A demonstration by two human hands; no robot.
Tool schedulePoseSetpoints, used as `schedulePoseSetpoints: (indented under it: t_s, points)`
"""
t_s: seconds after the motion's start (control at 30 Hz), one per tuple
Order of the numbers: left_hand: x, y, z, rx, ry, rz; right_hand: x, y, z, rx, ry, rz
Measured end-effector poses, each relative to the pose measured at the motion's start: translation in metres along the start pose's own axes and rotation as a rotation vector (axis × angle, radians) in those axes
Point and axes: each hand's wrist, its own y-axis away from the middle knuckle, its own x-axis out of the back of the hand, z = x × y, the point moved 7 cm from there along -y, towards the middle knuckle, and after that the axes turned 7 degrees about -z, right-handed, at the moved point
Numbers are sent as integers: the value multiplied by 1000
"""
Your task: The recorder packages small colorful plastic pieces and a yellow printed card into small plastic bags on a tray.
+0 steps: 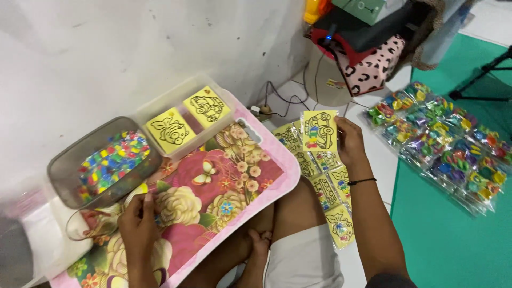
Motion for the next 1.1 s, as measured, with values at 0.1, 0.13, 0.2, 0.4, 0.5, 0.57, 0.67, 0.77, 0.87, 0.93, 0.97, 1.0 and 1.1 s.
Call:
schedulePoseSetpoints:
  t_s: [0.1, 0.13, 0.2, 0.4, 0.5, 0.57, 0.67, 0.77, 0.87, 0.93, 0.97, 1.0, 1.1]
  points:
    - [-2, 0, -1, 52, 25, 6, 32, 1, -1, 11, 34, 37]
    - [-3, 0, -3, 49, 23, 1, 38, 0, 0, 12, 31, 42]
    - [-2, 0, -9, 60, -12, 13, 57, 0, 3, -52, 153, 171]
    - [-2, -6, -37, 2, -11, 11, 86, -27, 26, -109, 341, 247]
    - [-2, -7, -45, -1, 6, 19, 122, -68, 64, -81, 433, 261]
    - [-1, -11, -51, -7, -39, 32, 129, -92, 75, -4, 507, 236]
    - [5, -13, -72, 0, -107, 49, 114, -109, 76, 107, 736, 236]
    - [5, -14, -86, -11, -97, 64, 102, -124, 76, 122, 973, 276]
    - [8, -15, -95, -16, -65, 83, 102, -139, 89, 125, 1105, 271]
    - [9, -17, -103, 0, -67, 91, 100, -144, 95, 149, 1152, 251]
    - [10, -18, -110, 36, -82, 102, 101, -144, 99, 92, 1189, 271]
    - [11, -18, -118, 74, -96, 112, 102, -143, 102, 35, 1228, 291]
    - [15, -20, -147, 85, -47, 100, 103, -144, 109, 195, 1284, 239]
